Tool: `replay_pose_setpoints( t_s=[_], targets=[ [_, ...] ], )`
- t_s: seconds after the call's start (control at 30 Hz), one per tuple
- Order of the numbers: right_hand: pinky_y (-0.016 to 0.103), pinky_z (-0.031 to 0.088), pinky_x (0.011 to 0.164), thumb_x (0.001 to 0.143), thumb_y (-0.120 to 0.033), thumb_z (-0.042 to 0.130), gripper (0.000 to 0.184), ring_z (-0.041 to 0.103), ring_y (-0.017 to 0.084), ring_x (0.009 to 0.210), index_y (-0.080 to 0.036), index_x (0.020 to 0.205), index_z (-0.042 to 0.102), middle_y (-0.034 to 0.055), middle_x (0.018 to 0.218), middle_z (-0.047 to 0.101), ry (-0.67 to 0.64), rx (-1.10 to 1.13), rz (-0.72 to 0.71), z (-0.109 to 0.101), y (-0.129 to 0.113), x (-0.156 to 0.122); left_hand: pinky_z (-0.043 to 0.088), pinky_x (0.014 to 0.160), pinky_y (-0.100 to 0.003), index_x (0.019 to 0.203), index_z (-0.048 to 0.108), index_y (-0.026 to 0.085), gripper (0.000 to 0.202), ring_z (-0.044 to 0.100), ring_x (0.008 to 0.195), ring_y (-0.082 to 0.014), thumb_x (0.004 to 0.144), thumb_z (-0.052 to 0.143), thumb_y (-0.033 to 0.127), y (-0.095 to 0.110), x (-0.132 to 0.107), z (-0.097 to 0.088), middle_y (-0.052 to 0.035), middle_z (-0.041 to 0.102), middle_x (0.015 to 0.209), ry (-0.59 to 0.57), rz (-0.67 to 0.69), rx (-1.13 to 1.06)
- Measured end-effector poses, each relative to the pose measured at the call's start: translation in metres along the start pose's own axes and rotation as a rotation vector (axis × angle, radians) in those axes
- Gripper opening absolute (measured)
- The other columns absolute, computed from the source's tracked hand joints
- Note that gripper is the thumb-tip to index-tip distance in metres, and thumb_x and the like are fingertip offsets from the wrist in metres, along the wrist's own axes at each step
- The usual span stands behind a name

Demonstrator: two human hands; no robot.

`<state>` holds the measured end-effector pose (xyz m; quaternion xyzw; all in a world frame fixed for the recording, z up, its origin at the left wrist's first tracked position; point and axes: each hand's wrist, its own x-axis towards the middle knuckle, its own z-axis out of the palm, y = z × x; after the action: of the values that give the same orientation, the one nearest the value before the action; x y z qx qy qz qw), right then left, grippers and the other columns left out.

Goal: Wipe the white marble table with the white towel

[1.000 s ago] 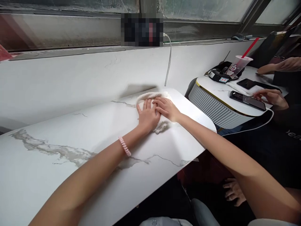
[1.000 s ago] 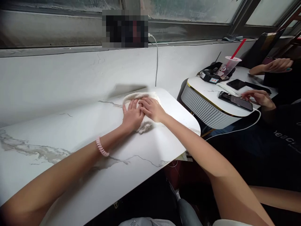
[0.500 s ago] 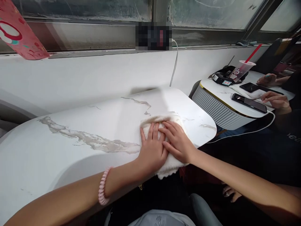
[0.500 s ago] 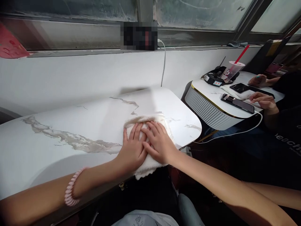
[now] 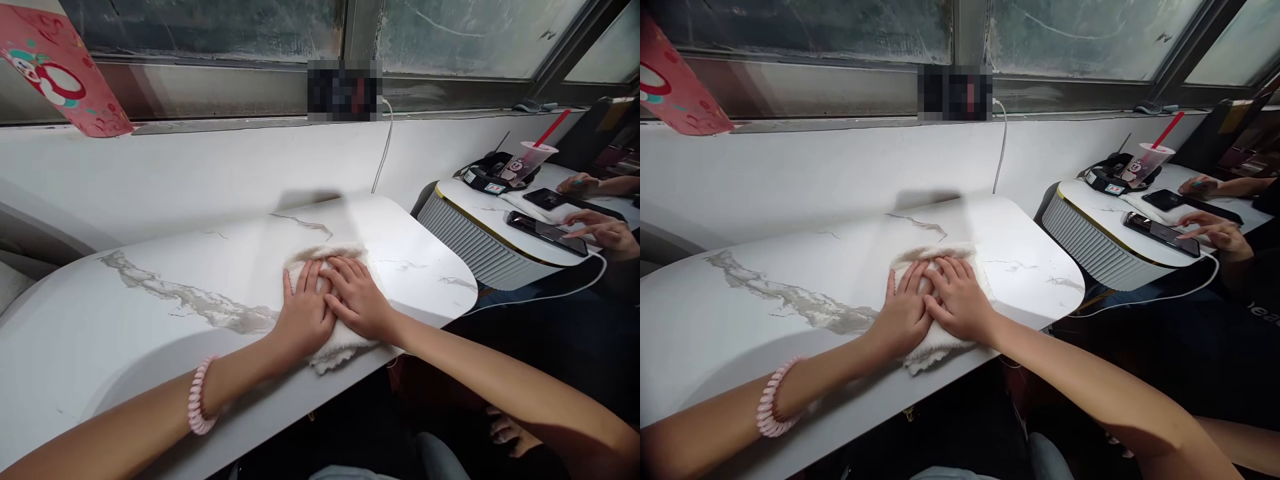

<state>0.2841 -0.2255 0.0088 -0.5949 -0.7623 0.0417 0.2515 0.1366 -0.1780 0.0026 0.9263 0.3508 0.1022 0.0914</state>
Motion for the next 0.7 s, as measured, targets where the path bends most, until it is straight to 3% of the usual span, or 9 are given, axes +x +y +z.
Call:
replay_pose_setpoints(
  t_s=[0.17, 0.33, 0.7],
  targets=[
    [0.05, 0.026, 0.115, 0.094, -0.036, 0.039, 0.042, 0.038, 0.029, 0.136, -0.019, 0.13, 0.054, 0.0135, 0.142, 0.049, 0.017, -0.004, 0.009, 0.012, 0.013, 0.036, 0.012, 0.116, -0.065, 0.149, 0.033, 0.016, 0.055, 0.016, 0.149, -0.0298, 0.097, 0.026, 0.03, -0.023, 0.025, -0.005, -0.0151, 0.028, 0.158, -0.017, -0.07, -0.005],
    [0.046, 0.028, 0.113, 0.094, -0.031, 0.037, 0.041, 0.042, 0.027, 0.131, -0.018, 0.128, 0.056, 0.0126, 0.138, 0.053, 0.033, 0.012, 0.006, 0.025, 0.036, 0.078, 0.012, 0.117, -0.062, 0.148, 0.036, 0.018, 0.054, 0.02, 0.148, -0.0275, 0.098, 0.023, 0.034, -0.048, 0.058, -0.007, -0.0127, 0.031, 0.157, 0.041, -0.144, -0.008],
    [0.043, 0.029, 0.112, 0.093, -0.027, 0.035, 0.04, 0.044, 0.025, 0.129, -0.02, 0.125, 0.057, 0.0085, 0.134, 0.057, 0.065, 0.062, 0.107, 0.043, 0.072, 0.161, 0.012, 0.118, -0.059, 0.144, 0.041, 0.019, 0.05, 0.023, 0.146, -0.026, 0.099, 0.024, 0.034, -0.104, 0.134, -0.014, -0.0108, 0.032, 0.157, 0.04, -0.153, 0.004]
  ],
)
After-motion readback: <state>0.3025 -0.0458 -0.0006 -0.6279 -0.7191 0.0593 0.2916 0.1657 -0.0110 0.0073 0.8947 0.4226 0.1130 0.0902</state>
